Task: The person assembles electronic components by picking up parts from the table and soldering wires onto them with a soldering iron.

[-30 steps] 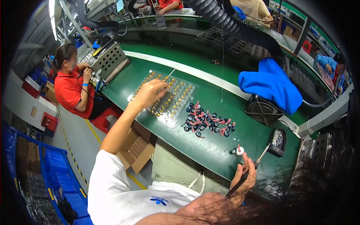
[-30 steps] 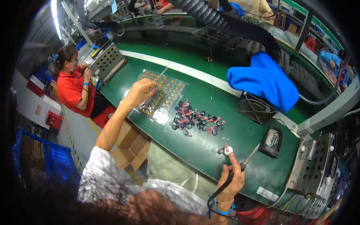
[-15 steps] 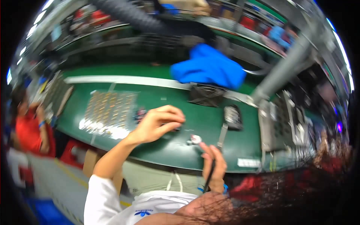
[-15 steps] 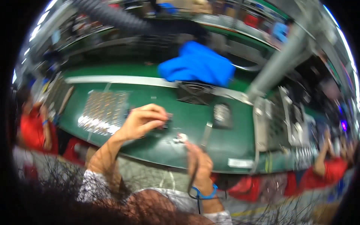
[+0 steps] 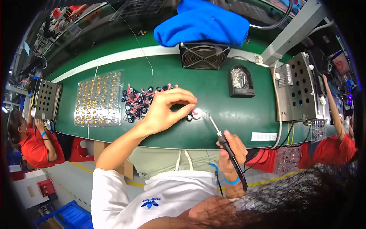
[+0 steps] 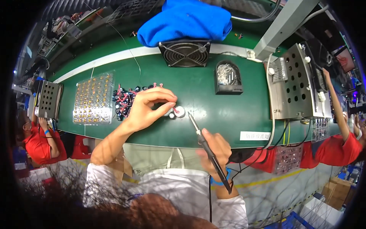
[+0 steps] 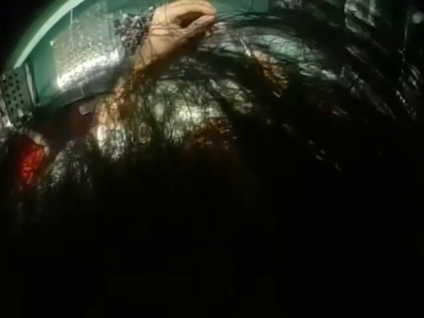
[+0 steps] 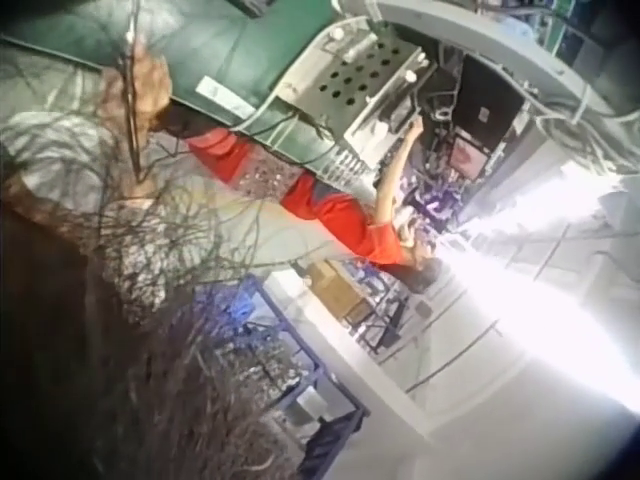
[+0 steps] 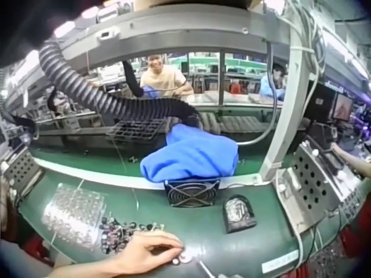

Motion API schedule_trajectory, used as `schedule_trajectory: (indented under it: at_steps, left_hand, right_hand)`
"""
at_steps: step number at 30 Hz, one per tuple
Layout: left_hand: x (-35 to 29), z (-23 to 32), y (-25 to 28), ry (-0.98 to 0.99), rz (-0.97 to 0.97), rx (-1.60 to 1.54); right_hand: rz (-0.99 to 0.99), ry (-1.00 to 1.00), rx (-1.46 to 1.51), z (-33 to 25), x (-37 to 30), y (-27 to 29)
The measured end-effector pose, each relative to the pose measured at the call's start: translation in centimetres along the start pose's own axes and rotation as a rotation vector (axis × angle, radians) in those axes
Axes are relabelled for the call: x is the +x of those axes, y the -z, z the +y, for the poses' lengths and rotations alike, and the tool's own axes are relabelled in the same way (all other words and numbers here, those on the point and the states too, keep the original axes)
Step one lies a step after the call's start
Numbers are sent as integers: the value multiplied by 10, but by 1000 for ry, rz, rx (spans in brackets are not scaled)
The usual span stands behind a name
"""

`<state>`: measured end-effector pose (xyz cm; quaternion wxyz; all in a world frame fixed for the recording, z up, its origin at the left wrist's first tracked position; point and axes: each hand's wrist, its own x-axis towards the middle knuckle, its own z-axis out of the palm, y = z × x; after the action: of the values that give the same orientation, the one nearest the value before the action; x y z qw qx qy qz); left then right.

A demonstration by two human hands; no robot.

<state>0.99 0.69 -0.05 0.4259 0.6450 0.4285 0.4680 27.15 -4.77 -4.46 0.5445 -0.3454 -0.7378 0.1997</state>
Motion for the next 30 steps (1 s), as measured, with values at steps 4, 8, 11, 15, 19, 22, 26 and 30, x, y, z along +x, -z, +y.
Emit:
schedule_trajectory:
  at_steps: [4,8,11,15,19,22,26,30]
  left_hand:
    - [-6,-1,0,-10,-9,98]
    - [-11,-4,0,-33,3,143]
    - [-11,0,0,-44,-8,165]
    - [-13,-2,1,-3,-11,128]
    - [-13,-3,0,5,4,105]
    - [-12,-3,-1,-46,9,145]
    - [-10,-1,-1,-76,10,181]
    - [-9,-2,-1,-130,9,226]
  right_hand:
    - [-45,-24,-11,-4,3,-3]
    - [-57,-57,1,-7,1,-4]
    - [-77,-45,-26,-10,4,-3]
    - [-82,-18,-30,-9,8,-5]
    - [-106,-15,-26,-9,10,-4]
    - [-118,0,-34,-9,11,-5]
    - [-119,23,-31,-8,13,-5]
    - [-121,49,-26,-6,11,-7]
